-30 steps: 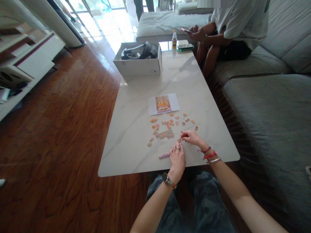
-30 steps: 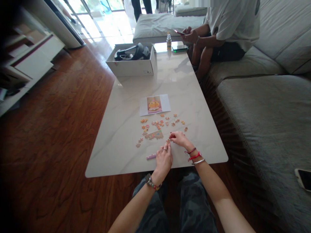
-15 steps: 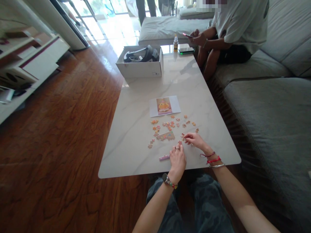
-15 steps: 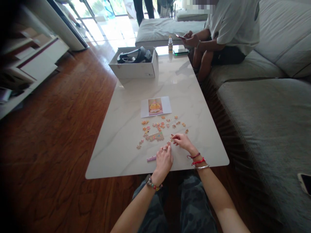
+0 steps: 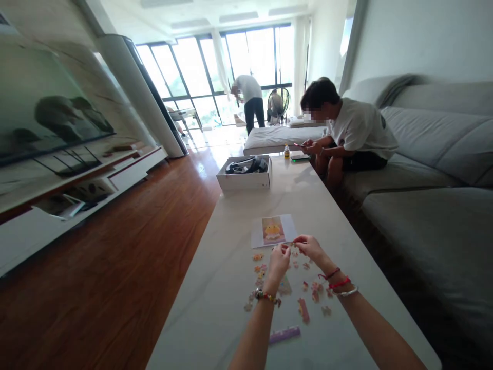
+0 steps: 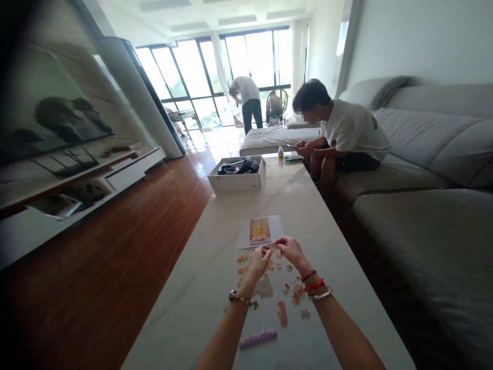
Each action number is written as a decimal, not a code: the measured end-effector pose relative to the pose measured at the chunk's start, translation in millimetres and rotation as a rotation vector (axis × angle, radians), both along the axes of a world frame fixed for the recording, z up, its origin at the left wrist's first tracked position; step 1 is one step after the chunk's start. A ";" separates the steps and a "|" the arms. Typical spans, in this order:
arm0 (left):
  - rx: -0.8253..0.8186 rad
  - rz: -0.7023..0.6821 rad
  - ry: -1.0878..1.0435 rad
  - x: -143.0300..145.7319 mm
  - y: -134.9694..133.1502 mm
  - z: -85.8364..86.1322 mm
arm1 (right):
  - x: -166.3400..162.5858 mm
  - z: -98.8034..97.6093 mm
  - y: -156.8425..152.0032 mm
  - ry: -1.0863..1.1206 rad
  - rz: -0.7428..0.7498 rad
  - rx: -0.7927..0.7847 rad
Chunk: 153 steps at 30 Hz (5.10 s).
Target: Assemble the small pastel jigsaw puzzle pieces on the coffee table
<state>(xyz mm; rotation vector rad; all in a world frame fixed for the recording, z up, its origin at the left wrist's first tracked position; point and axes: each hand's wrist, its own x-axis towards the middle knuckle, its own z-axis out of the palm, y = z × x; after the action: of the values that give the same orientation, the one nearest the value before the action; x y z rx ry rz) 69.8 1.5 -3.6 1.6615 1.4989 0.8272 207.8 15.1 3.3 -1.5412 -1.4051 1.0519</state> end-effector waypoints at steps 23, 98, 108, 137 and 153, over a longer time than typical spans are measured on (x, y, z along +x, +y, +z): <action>-0.119 0.062 -0.342 -8.9 23.7 24.7 | -3.8 12.3 7.6 0.206 0.059 0.038; -0.106 -0.226 0.116 -4.6 -59.2 -23.1 | 48.8 -56.5 -92.9 -0.285 0.000 0.030; 0.009 -0.383 0.422 31.2 -97.8 -33.9 | 67.6 -81.0 -117.3 -0.483 -0.203 0.055; 0.041 -0.341 0.497 52.1 -115.9 -46.2 | 49.3 -70.6 -159.8 -0.097 -0.171 0.023; 0.279 0.004 0.365 17.3 -59.9 10.3 | -10.5 -17.8 -72.5 0.411 -0.191 0.078</action>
<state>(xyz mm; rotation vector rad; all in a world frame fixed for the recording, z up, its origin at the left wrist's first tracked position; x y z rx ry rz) 87.1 -58.4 6.7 2.1051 1.6884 0.7931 197.3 -57.5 -14.5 -1.2839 -0.9853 1.1058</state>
